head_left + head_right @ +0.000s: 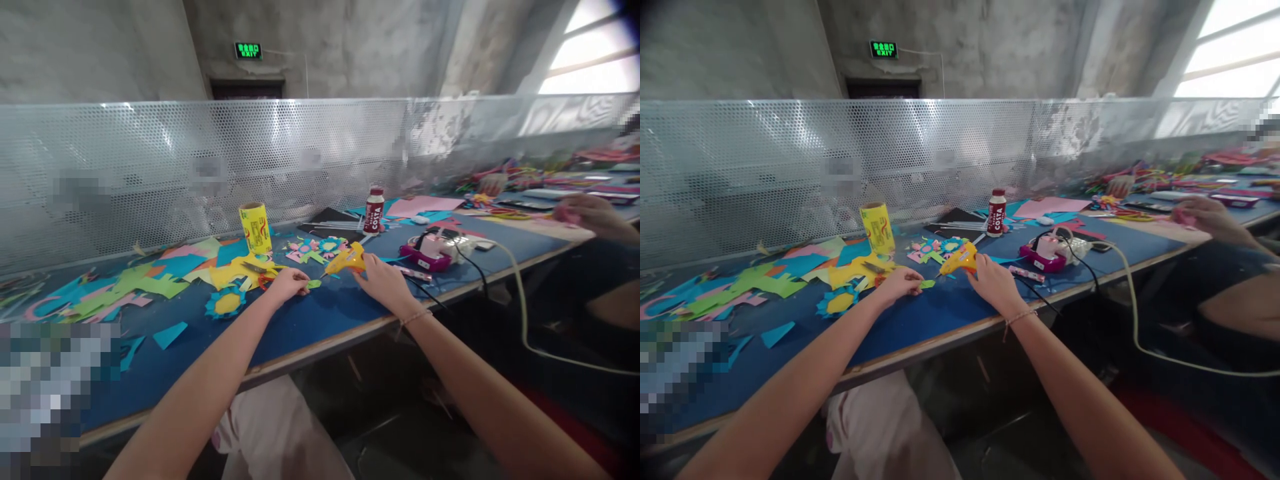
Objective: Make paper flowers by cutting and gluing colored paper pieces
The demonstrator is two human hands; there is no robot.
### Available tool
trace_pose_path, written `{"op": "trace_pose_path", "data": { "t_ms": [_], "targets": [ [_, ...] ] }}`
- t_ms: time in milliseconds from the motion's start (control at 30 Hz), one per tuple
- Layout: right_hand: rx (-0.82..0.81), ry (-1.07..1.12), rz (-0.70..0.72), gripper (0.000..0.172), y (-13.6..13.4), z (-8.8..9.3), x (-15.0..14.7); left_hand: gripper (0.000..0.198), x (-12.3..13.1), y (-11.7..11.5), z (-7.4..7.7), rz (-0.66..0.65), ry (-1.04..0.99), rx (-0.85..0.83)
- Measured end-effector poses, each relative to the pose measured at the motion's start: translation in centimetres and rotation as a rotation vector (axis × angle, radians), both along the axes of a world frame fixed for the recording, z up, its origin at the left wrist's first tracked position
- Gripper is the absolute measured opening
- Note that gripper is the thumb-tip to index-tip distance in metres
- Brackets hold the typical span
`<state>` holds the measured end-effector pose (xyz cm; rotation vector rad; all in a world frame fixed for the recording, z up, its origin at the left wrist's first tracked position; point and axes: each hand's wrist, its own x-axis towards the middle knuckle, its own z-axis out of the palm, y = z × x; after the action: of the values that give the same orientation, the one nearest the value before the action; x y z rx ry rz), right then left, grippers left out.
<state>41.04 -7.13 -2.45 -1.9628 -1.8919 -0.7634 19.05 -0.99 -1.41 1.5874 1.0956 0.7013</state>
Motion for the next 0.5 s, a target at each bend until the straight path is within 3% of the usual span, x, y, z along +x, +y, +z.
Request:
{"op": "trace_pose_path", "data": {
  "t_ms": [167, 267, 367, 433, 500],
  "targets": [
    [0.051, 0.102, -0.090, 0.056, 1.4, -0.1, 1.1, 0.010, -0.4, -0.9, 1.9, 0.077, -0.199, -0.025],
    [-0.073, 0.020, -0.089, 0.039, 2.9, 0.7, 2.6, 0.011, -1.4, -0.8, 3.4, 0.105, -0.254, 0.051],
    [-0.087, -0.009, -0.080, 0.025, 4.5, 1.8, 3.9, 0.011, -3.7, -0.5, 4.7, 0.143, -0.265, 0.130],
    [0.025, 0.077, -0.184, 0.024, 5.9, 2.5, 4.4, 0.009, -5.8, -0.1, 5.1, 0.167, -0.244, 0.191],
    [0.124, 0.128, -0.121, 0.024, 7.5, 3.3, 4.1, 0.008, -8.3, 0.4, 5.2, 0.204, -0.186, 0.258]
  ]
}}
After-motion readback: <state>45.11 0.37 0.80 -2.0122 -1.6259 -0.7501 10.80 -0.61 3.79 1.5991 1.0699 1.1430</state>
